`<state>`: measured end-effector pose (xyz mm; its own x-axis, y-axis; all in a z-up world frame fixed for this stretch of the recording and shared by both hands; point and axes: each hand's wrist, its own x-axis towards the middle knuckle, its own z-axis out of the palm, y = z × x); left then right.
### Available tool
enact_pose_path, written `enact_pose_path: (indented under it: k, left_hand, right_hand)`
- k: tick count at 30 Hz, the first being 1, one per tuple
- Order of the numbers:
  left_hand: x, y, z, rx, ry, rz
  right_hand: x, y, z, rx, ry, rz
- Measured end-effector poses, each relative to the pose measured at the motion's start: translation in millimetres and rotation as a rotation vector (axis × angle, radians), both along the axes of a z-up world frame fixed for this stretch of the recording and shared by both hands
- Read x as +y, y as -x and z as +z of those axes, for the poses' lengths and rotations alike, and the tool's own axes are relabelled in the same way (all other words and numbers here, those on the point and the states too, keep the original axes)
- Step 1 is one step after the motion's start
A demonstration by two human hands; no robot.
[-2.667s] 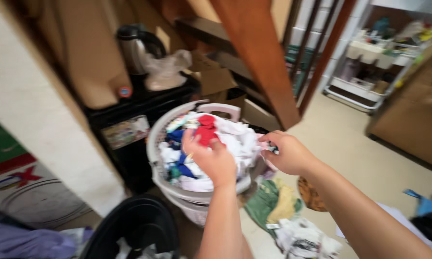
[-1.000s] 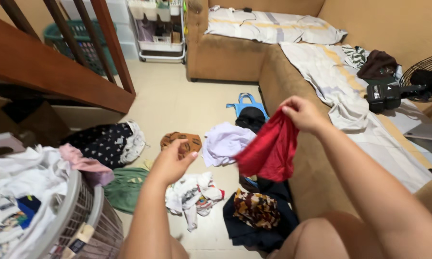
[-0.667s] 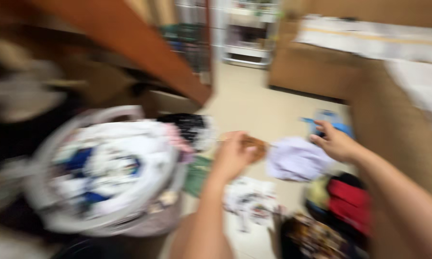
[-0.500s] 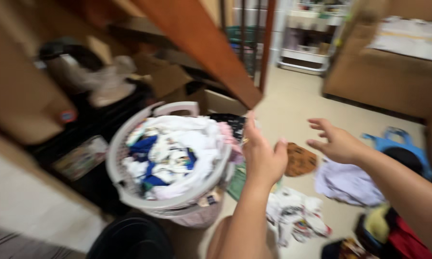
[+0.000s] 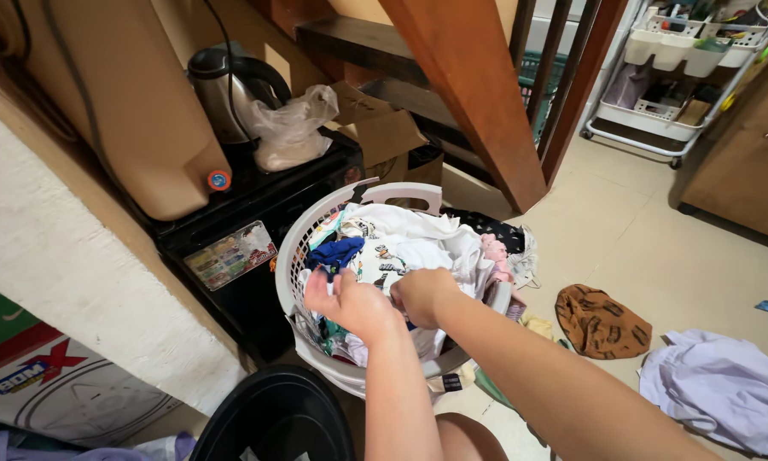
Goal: The person sits on the floor and sorts clothes from a black laundry basket into piles on the floor. They handle various garments including shirts, pants, and underwear, placing them into separate stacks.
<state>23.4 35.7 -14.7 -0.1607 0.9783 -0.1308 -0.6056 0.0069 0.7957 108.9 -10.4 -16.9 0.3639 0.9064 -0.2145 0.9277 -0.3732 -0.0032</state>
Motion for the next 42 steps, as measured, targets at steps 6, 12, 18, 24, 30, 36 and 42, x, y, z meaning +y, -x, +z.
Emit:
enact_pose_path:
  k: [6, 12, 18, 24, 30, 36, 42]
  left_hand:
    - [-11, -16, -11, 0.414, -0.359, -0.115]
    - [-58, -21, 20, 0.252, -0.307, -0.07]
    - [-59, -31, 17, 0.271, -0.317, -0.041]
    - [-59, -28, 34, 0.581, -0.715, -0.416]
    - [-122, -63, 36, 0.385, -0.777, -1.018]
    - [-163, -114, 9, -0.025, -0.533, -1.265]
    - [-198, -124, -1, 0.459, -0.662, -1.184]
  right_hand:
    - [-29, -68, -9, 0.284, -0.504, -0.097]
    - [-9, -10, -17, 0.133, -0.153, 0.134]
    - [-7, -32, -30, 0.21, -0.493, 0.127]
    - [-74, -125, 40, 1.38, -1.164, -0.212]
    - [-242, -156, 125, 1.02, -1.408, -0.364]
    - [-403, -165, 156, 0.983, -1.14, -0.526]
    - [-491, -174, 116, 0.671, -0.91, -0.861]
